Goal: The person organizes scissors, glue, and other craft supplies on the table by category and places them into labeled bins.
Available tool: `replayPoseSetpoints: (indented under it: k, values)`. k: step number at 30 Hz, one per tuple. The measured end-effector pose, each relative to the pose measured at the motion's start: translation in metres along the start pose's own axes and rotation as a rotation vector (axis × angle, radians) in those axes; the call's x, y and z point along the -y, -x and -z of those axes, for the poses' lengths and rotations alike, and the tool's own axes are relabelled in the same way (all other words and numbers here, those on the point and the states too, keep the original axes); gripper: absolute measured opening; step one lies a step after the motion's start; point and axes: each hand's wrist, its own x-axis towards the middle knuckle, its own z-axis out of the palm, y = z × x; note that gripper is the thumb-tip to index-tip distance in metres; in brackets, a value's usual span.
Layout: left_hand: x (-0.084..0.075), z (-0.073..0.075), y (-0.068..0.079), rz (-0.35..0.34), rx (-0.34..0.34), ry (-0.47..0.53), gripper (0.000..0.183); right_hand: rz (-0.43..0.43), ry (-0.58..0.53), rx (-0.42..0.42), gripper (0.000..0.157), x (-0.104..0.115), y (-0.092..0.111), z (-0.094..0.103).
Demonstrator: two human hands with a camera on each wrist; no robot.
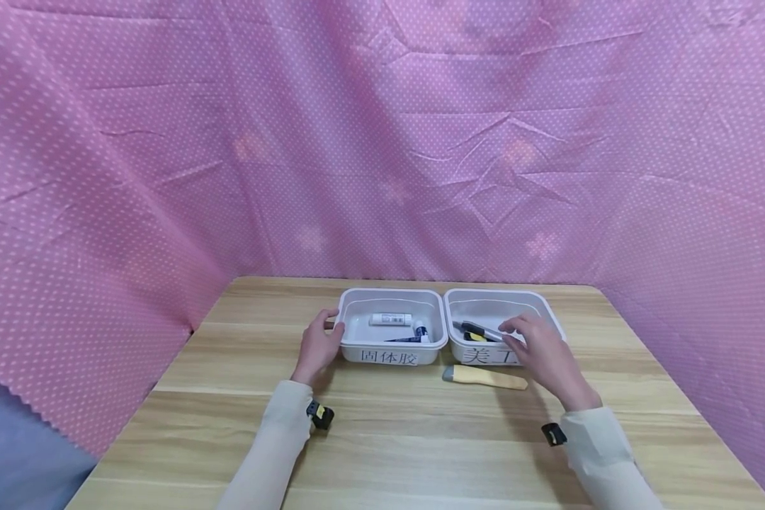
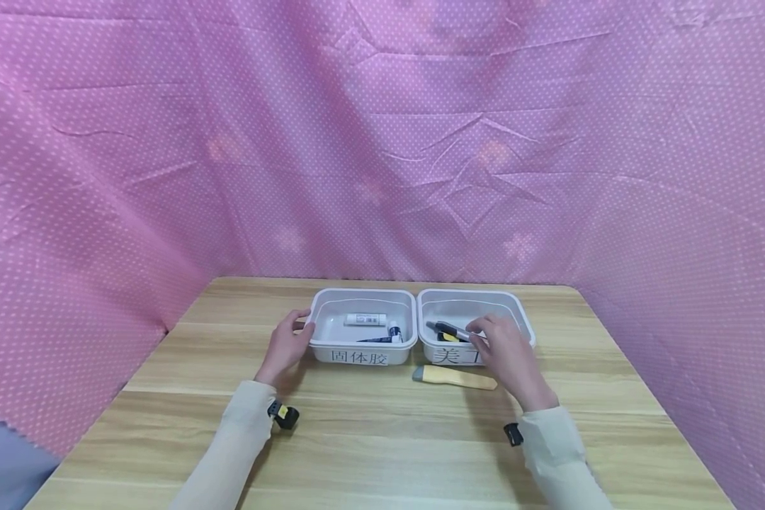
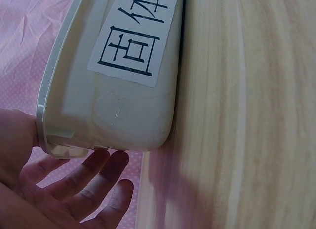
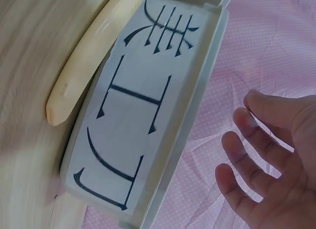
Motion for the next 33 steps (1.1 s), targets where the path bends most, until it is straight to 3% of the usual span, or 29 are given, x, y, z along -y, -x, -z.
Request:
replayPoseSetpoints:
  k: [8, 24, 33]
  values:
    - [0.000, 0.000, 0.001, -0.011, -0.005, 0.004, 0.043, -0.025, 0.000, 0.042, 0.017, 0.009, 0.008, -0.001]
    - [0.000, 0.000, 0.001, 0.010, 0.011, 0.019, 0.043, -0.040, -0.068, 0.153, 0.014, 0.004, 0.022, -0.007]
    - [0.000, 0.000, 0.001, 0.014, 0.005, 0.018, 0.043, -0.027, -0.049, 0.202, 0.025, 0.000, 0.026, -0.010]
